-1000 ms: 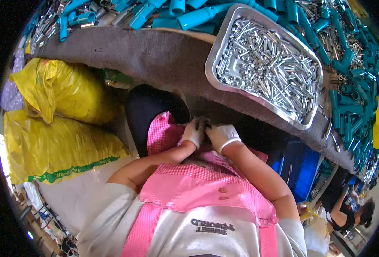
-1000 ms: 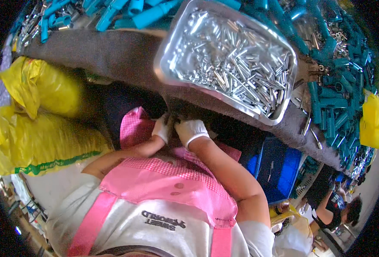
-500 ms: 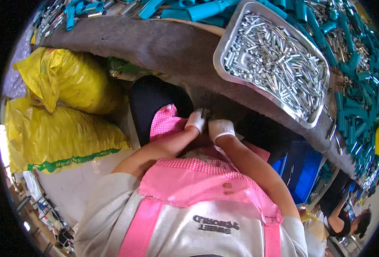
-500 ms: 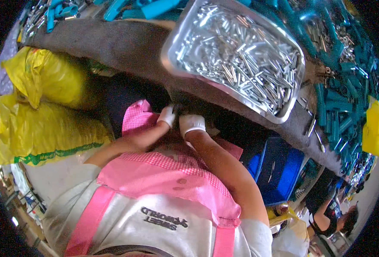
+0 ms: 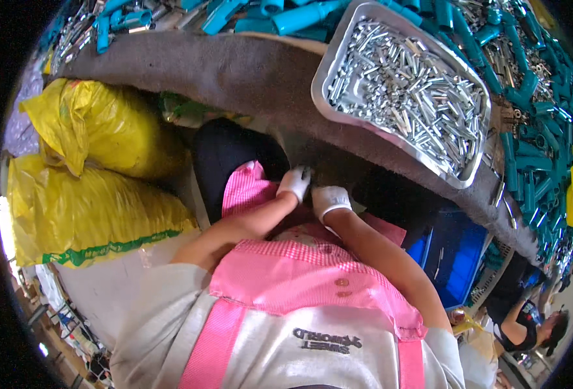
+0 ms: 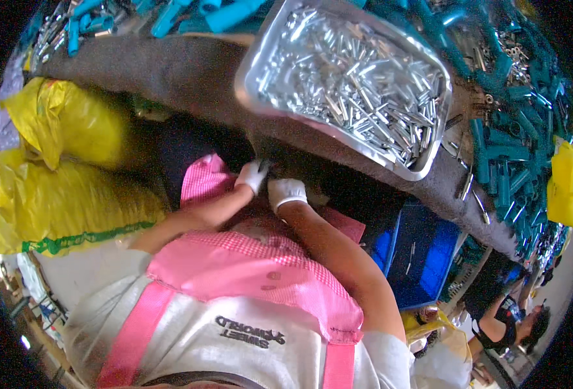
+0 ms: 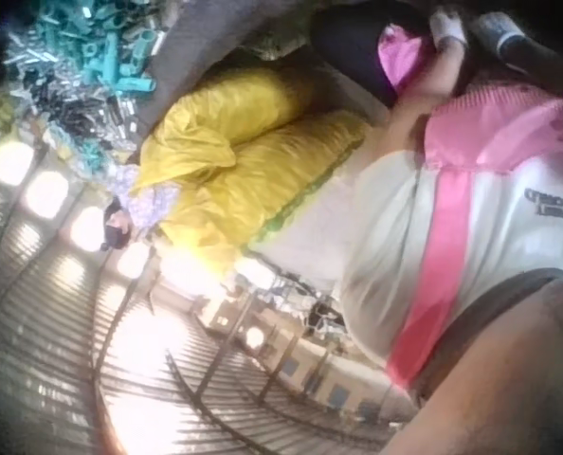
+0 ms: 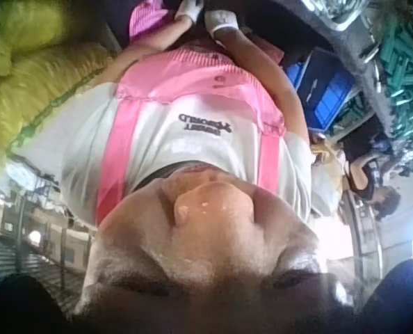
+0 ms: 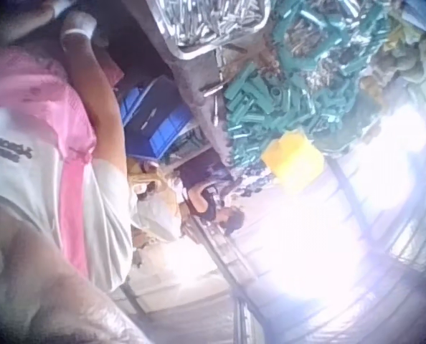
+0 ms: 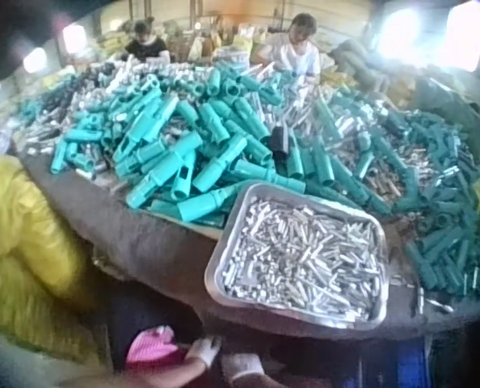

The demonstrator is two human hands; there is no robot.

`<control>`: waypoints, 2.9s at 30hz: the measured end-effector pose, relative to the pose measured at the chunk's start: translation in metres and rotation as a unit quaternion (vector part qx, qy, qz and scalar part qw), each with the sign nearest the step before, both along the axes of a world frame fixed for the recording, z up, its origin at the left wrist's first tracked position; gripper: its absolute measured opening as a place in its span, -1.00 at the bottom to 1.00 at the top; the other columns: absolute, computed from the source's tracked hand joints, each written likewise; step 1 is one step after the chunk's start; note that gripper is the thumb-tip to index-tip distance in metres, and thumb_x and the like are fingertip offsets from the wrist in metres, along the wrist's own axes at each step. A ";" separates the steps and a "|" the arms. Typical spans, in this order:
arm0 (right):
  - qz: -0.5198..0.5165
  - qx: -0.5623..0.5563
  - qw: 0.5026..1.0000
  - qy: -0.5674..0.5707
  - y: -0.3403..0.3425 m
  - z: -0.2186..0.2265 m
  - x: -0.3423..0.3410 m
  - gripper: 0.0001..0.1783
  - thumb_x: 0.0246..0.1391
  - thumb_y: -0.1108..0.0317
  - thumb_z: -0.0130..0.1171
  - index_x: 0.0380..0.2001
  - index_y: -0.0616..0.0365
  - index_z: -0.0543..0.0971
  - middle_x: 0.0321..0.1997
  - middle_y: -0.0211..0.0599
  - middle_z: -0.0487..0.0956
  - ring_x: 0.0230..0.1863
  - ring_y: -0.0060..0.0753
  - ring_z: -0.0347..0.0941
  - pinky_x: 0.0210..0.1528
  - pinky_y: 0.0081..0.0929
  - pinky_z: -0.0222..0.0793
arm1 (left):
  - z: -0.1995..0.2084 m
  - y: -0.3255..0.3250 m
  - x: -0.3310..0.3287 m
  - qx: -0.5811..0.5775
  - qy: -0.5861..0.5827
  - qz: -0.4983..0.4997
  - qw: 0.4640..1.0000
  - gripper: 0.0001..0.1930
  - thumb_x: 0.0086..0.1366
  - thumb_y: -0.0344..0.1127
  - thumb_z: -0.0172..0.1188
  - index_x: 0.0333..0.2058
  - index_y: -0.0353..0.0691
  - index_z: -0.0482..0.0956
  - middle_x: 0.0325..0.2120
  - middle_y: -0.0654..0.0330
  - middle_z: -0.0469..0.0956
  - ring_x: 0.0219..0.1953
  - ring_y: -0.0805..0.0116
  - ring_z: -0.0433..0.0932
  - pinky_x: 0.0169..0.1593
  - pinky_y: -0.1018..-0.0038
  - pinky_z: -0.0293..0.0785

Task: Manually assembling teal plastic handles and metal hardware components at a manufacturing workbench.

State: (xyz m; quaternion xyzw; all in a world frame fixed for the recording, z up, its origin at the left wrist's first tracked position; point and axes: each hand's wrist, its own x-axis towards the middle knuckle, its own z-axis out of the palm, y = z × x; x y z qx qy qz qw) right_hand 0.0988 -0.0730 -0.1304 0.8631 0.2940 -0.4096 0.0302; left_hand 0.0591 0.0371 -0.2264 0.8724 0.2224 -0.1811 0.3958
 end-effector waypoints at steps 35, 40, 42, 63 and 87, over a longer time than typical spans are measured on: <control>-0.057 0.096 0.994 0.005 -0.007 0.011 -0.005 -0.77 -0.11 0.30 0.03 -0.41 0.10 0.62 -0.37 -0.03 0.59 -0.31 -0.07 0.55 -0.30 -0.20 0.46 | 0.049 0.008 0.004 -0.131 -0.110 -0.005 0.985 -0.71 0.23 -0.19 -0.02 -0.18 -0.22 0.53 -0.19 -0.07 0.50 -0.12 0.00 0.47 -0.05 0.31 0.36; -0.015 0.091 0.996 0.018 -0.003 0.023 0.007 -0.76 -0.13 0.30 0.09 -0.36 0.10 0.61 -0.28 -0.10 0.59 -0.23 -0.13 0.54 -0.22 -0.26 0.44 | 0.056 0.008 0.006 -0.141 -0.119 0.024 0.983 -0.73 0.25 -0.26 -0.04 -0.22 -0.29 0.53 -0.26 0.00 0.55 -0.17 0.13 0.50 -0.05 0.37 0.33; -0.008 0.089 0.996 0.020 -0.003 0.020 0.009 -0.74 -0.12 0.29 0.08 -0.34 0.11 0.63 -0.27 -0.11 0.59 -0.20 -0.16 0.53 -0.17 -0.29 0.43 | 0.037 0.011 0.009 -0.124 -0.111 -0.001 0.986 -0.71 0.25 -0.23 -0.05 -0.22 -0.29 0.53 -0.28 0.00 0.55 -0.18 0.13 0.51 -0.07 0.36 0.34; 0.096 0.128 0.987 -0.022 -0.004 0.027 0.018 -0.74 -0.16 0.33 0.10 -0.34 0.08 0.63 -0.29 -0.19 0.60 -0.19 -0.19 0.53 -0.19 -0.32 0.44 | -0.100 0.040 -0.024 -0.291 -0.127 0.048 0.947 -0.64 0.28 -0.21 -0.13 -0.04 -0.31 0.34 -0.08 0.03 0.40 -0.06 0.13 0.38 0.05 0.34 0.25; 0.101 0.125 0.987 -0.023 -0.002 0.002 0.014 -0.73 -0.12 0.32 0.05 -0.33 0.10 0.62 -0.24 -0.13 0.58 -0.17 -0.10 0.51 -0.13 -0.27 0.41 | -0.119 0.019 -0.030 -0.457 -0.097 0.287 0.836 -0.76 0.28 -0.26 -0.12 -0.15 -0.21 0.41 -0.20 0.08 0.48 -0.21 0.22 0.44 -0.10 0.29 0.39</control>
